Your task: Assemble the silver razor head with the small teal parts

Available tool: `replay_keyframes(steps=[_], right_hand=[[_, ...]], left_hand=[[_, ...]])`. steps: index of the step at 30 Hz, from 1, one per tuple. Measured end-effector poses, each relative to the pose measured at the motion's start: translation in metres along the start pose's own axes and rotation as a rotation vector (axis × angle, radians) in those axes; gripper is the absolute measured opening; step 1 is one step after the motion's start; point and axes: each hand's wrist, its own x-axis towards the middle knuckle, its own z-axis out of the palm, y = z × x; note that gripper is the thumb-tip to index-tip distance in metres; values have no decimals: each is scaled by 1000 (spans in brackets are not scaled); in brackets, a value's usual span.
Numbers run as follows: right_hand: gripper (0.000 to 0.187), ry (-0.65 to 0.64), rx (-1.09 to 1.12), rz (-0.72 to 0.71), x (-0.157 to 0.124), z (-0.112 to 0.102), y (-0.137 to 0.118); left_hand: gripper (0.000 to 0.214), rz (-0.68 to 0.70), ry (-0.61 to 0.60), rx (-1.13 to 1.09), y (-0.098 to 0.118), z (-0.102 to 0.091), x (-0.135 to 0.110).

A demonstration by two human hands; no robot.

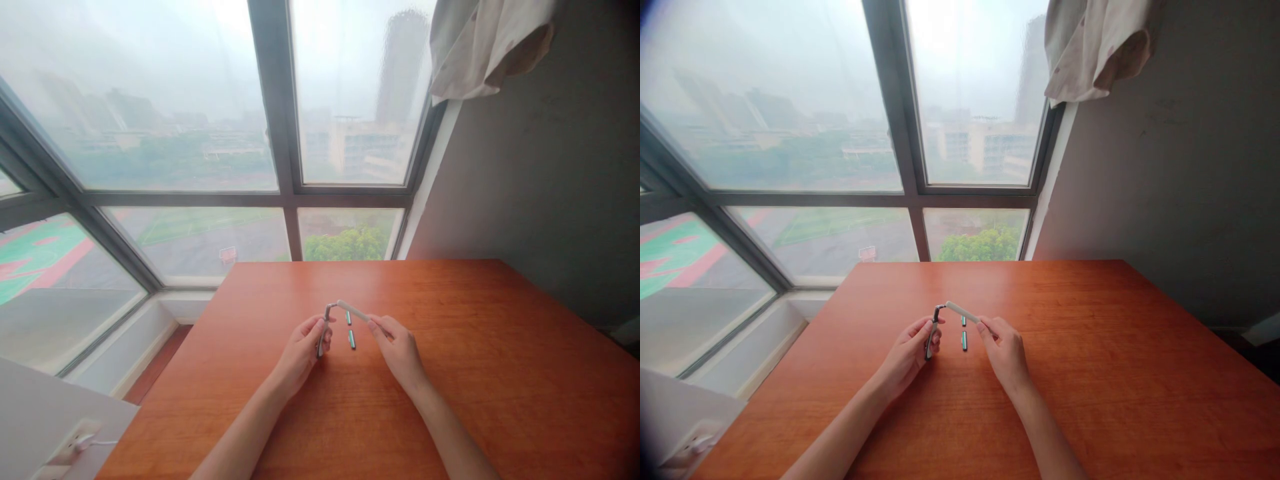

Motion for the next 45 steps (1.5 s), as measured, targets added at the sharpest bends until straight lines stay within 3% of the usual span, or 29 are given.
replay_keyframes(steps=[28,45], right_hand=[[35,22,-2,-7,0,-1,-2],[36,6,14,7,0,-1,-3]], left_hand=[[39,13,52,39,0,-1,2],[37,3,15,17,2,1,-1]])
